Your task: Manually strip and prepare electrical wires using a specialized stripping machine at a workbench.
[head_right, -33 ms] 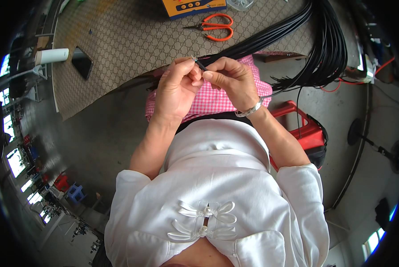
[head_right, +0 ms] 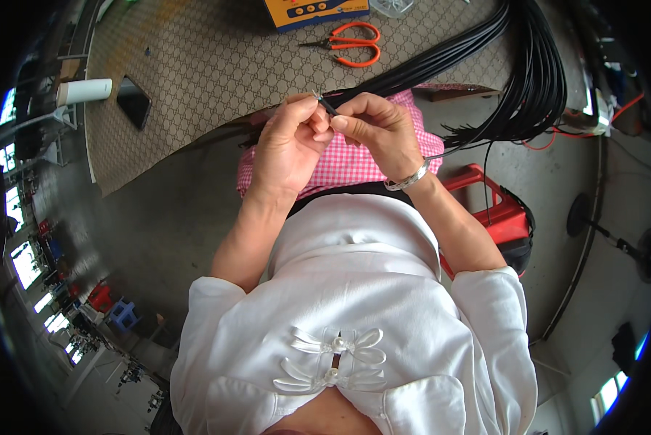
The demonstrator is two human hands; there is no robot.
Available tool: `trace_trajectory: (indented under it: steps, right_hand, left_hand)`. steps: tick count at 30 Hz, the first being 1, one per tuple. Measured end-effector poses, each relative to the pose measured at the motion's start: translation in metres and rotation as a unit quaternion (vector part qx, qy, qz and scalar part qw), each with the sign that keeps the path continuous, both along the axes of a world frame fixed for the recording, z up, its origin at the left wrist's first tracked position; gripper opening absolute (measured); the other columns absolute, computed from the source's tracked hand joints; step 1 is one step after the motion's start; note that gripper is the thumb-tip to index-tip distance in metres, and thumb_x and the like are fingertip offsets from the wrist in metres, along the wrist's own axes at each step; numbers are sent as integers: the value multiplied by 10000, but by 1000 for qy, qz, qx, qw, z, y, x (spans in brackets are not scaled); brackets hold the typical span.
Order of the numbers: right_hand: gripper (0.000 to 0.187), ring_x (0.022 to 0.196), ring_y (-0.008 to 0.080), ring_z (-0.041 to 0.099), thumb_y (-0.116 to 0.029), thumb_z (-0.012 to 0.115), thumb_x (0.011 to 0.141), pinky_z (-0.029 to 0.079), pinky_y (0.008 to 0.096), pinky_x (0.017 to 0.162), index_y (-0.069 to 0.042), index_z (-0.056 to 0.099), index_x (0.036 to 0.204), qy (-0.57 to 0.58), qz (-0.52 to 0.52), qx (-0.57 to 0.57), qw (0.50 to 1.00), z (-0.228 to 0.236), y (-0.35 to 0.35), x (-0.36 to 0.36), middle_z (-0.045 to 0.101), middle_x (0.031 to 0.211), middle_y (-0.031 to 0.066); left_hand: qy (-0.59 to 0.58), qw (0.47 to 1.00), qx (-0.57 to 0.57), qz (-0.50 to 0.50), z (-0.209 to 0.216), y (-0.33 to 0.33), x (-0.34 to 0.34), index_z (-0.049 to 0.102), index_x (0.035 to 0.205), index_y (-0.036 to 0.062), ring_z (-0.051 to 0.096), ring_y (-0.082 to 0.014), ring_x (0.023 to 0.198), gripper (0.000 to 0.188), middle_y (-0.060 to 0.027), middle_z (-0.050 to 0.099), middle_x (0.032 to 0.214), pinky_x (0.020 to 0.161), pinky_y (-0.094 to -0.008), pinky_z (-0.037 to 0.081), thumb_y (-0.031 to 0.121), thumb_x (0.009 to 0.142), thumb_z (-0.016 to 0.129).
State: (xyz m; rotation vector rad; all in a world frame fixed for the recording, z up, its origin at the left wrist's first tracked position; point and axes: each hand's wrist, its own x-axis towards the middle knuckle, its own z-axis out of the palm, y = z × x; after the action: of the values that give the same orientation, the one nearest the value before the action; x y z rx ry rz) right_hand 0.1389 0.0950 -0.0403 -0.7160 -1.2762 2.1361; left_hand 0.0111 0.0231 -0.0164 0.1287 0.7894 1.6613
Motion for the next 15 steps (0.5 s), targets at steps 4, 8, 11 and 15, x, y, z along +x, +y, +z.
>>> trace_trajectory:
  steps: [4,8,11,15]
  right_hand:
    - [64,658,66,485,-47,603,801,415,199,577,7,598,835,3,14,17,1000,-3,2,1,512,777,2]
    - [80,673,71,488,-48,598,807,420,200,589,16,596,854,3,23,14,1000,-4,4,3,501,812,8]
    - [72,673,74,491,-41,600,802,424,199,593,16,598,846,19,10,3,1000,-5,3,3,505,807,12]
    - [55,672,74,493,-25,608,789,425,202,590,14,605,827,16,-31,88,996,-5,2,1,515,789,18]
  left_hand:
    - [-50,998,-16,-18,-4,-2,1,555,804,48,455,-87,606,68,-18,530,689,567,-224,369,111,824,537]
    - [13,1000,-17,-4,-1,-3,1,564,831,36,457,-85,615,74,-23,532,697,571,-222,370,103,825,535]
    - [58,998,-5,5,0,-2,3,566,856,25,462,-85,631,88,-26,535,708,581,-219,373,101,829,532]
    - [96,994,-17,47,3,-2,10,561,885,15,471,-90,647,110,-32,545,727,598,-220,380,110,831,542]
